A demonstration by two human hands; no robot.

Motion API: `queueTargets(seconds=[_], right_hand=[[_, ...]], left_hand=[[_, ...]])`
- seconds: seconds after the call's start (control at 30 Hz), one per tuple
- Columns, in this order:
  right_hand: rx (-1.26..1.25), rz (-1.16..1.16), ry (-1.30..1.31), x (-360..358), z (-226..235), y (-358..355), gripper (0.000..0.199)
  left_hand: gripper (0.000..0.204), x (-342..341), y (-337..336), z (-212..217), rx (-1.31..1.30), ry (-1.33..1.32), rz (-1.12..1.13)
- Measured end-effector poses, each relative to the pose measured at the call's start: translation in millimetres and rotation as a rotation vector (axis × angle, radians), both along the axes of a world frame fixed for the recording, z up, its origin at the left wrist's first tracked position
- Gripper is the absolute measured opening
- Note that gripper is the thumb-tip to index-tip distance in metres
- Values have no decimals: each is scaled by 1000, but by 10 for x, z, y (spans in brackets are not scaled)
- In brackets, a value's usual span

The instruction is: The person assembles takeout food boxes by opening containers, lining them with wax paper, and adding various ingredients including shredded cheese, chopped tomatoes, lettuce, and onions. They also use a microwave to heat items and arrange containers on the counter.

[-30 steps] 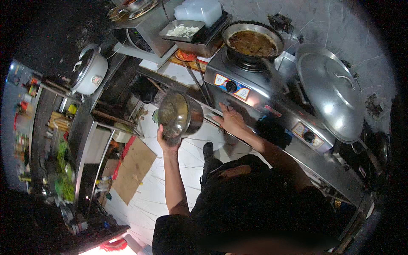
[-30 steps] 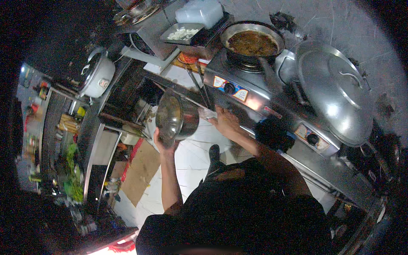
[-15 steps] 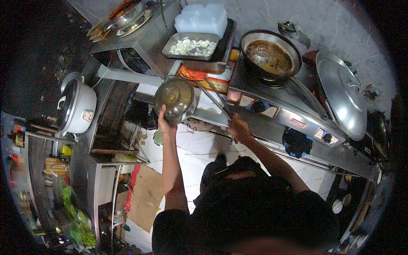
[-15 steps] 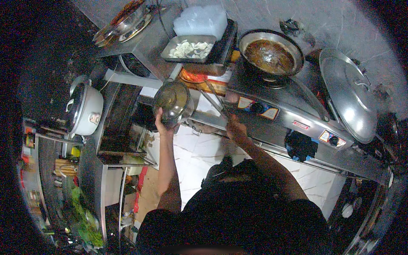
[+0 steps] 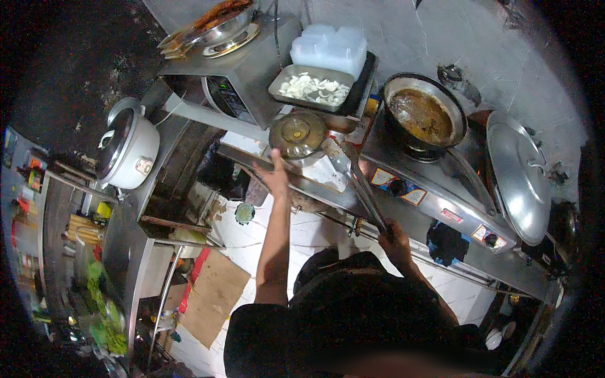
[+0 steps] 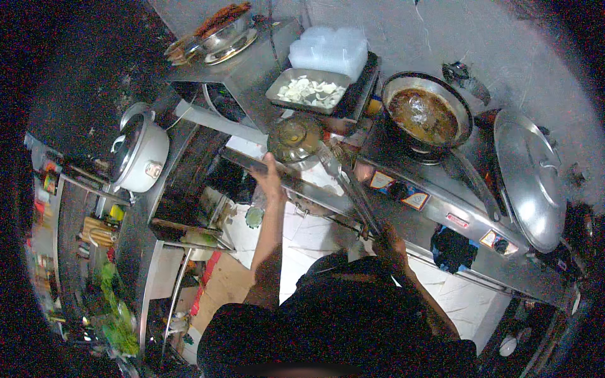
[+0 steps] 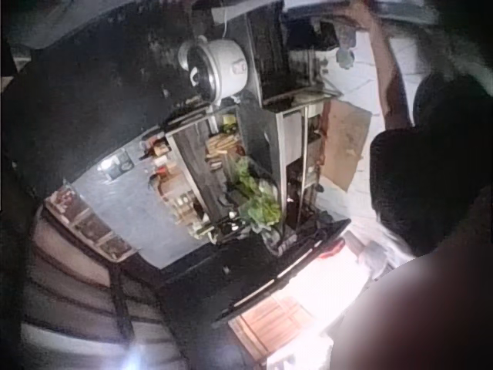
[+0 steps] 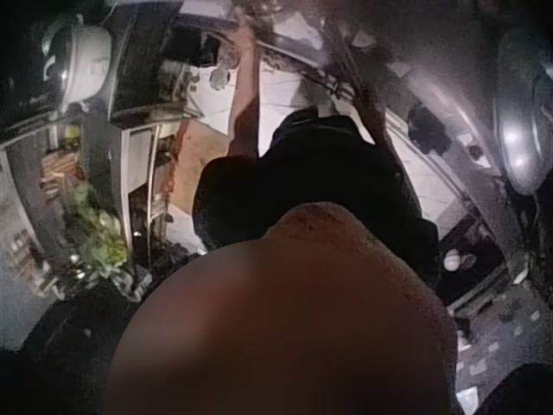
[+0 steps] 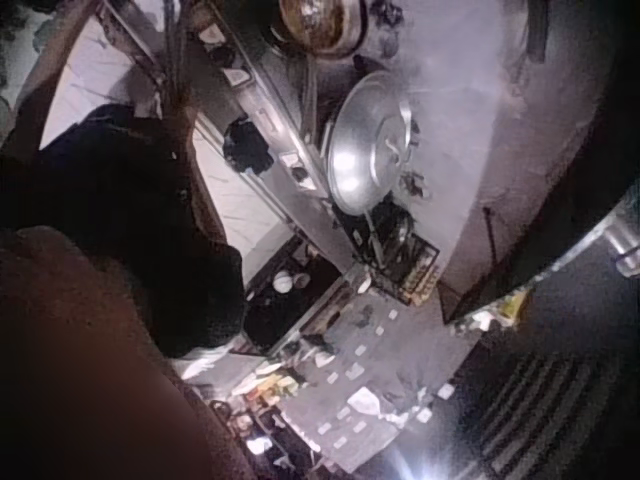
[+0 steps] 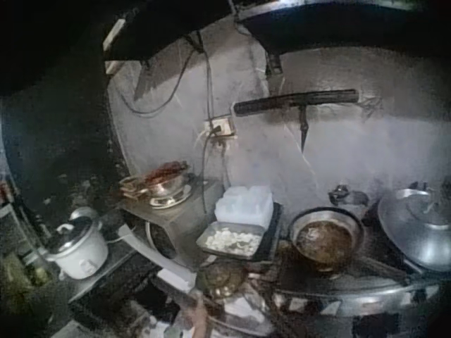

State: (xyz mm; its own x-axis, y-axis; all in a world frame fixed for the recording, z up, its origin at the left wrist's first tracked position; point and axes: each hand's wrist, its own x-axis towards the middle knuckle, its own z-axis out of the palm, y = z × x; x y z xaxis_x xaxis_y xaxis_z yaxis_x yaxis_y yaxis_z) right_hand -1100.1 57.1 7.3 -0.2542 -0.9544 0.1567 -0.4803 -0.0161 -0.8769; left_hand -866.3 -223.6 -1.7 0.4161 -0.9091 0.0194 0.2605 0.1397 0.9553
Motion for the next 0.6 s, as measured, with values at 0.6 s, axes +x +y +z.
queueTargets(seconds=[0.6], right_hand=[[-448, 33, -542, 1329, 2012, -3348, 34]], left_hand=[[27, 1335, -3531, 2309, 110, -785, -339]])
